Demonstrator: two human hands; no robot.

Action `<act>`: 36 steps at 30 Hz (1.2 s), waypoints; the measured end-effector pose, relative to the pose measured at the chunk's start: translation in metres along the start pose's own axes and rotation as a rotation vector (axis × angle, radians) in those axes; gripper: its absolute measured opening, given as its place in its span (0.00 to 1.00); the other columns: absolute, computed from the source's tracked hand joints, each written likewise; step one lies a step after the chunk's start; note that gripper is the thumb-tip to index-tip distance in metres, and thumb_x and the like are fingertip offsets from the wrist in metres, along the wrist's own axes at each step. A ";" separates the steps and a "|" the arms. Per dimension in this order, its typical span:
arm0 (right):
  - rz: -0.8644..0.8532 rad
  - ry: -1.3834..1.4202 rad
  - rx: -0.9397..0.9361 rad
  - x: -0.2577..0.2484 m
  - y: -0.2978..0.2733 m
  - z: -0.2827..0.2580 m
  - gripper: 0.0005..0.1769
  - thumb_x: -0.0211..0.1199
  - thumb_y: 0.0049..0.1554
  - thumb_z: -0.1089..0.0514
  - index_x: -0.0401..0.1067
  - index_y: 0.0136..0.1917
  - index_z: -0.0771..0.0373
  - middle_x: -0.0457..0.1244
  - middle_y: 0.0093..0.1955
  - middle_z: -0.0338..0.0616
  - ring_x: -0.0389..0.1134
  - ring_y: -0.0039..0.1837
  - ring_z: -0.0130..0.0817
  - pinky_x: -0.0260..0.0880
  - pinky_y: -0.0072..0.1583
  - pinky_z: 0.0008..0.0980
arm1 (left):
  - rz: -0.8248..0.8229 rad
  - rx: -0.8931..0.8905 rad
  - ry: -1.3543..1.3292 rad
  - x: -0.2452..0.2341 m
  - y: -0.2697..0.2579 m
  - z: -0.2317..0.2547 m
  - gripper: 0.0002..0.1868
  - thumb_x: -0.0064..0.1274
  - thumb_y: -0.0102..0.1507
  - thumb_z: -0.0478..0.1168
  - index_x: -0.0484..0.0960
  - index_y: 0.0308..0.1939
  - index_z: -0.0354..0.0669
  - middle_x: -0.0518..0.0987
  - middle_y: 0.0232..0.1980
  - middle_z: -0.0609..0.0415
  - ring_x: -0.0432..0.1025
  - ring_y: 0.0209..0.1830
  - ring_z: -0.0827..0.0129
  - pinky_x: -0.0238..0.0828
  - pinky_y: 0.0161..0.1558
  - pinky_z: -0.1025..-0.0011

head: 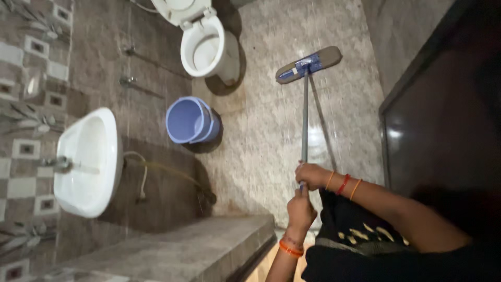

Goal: The person mops the tiled bathroom floor using a mop, moving it around the toilet and sink area.

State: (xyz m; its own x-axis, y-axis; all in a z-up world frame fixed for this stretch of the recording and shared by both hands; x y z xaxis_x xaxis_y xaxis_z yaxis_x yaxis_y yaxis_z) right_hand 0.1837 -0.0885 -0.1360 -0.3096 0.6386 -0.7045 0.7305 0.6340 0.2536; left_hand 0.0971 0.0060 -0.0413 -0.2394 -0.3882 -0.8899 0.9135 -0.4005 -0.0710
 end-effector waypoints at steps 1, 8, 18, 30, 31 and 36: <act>-0.093 -0.034 -0.017 0.017 -0.005 -0.027 0.04 0.68 0.37 0.58 0.75 0.29 0.55 0.65 0.35 0.43 0.68 0.45 0.49 0.62 0.61 0.53 | -0.040 0.000 -0.010 -0.009 -0.030 -0.001 0.39 0.54 0.49 0.29 0.69 0.67 0.30 0.78 0.44 0.36 0.76 0.34 0.43 0.74 0.34 0.54; -0.297 0.044 -0.207 0.076 -0.028 -0.239 0.08 0.68 0.36 0.54 0.73 0.30 0.55 0.66 0.32 0.46 0.69 0.40 0.53 0.69 0.45 0.50 | -0.102 -0.048 -0.096 -0.106 -0.231 -0.006 0.36 0.53 0.49 0.29 0.75 0.64 0.37 0.81 0.44 0.40 0.78 0.32 0.47 0.75 0.34 0.56; -0.289 0.450 -0.403 0.102 -0.072 -0.417 0.13 0.69 0.41 0.50 0.69 0.36 0.54 0.64 0.34 0.40 0.67 0.40 0.48 0.66 0.42 0.45 | 0.147 0.436 0.260 -0.117 -0.415 -0.018 0.20 0.65 0.56 0.51 0.89 0.49 0.47 0.82 0.34 0.39 0.73 0.13 0.64 0.71 0.15 0.67; -0.336 0.207 -0.361 0.143 -0.078 -0.360 0.16 0.72 0.40 0.48 0.68 0.34 0.54 0.63 0.34 0.41 0.67 0.41 0.49 0.66 0.45 0.47 | 0.429 -0.117 -0.062 -0.131 -0.372 0.003 0.14 0.63 0.57 0.38 0.84 0.43 0.32 0.84 0.37 0.41 0.81 0.29 0.51 0.77 0.30 0.62; -0.337 0.200 -0.367 0.145 -0.079 -0.350 0.16 0.72 0.40 0.48 0.68 0.34 0.54 0.63 0.34 0.41 0.67 0.41 0.49 0.66 0.45 0.47 | 0.458 -0.093 -0.087 -0.130 -0.362 0.003 0.12 0.61 0.58 0.36 0.83 0.43 0.33 0.84 0.40 0.42 0.80 0.34 0.50 0.78 0.35 0.61; -0.252 0.083 -0.070 0.142 -0.081 -0.266 0.15 0.75 0.37 0.50 0.74 0.36 0.54 0.66 0.39 0.43 0.68 0.47 0.51 0.66 0.49 0.50 | 0.511 -0.030 -0.201 -0.086 -0.304 -0.005 0.13 0.58 0.60 0.36 0.82 0.47 0.33 0.83 0.44 0.40 0.79 0.41 0.47 0.77 0.43 0.58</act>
State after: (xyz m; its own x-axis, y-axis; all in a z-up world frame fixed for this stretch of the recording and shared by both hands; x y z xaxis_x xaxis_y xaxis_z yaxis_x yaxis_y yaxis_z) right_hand -0.0811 0.0666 -0.0801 -0.5271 0.4882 -0.6955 0.5813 0.8042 0.1240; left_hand -0.1584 0.1654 0.0542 0.1822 -0.6793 -0.7109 0.9382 -0.0961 0.3324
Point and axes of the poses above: each hand's wrist, its own y-axis towards the middle knuckle, its own x-axis out of the palm, z = x × y, the point moved 5 cm from there along y, towards the middle knuckle
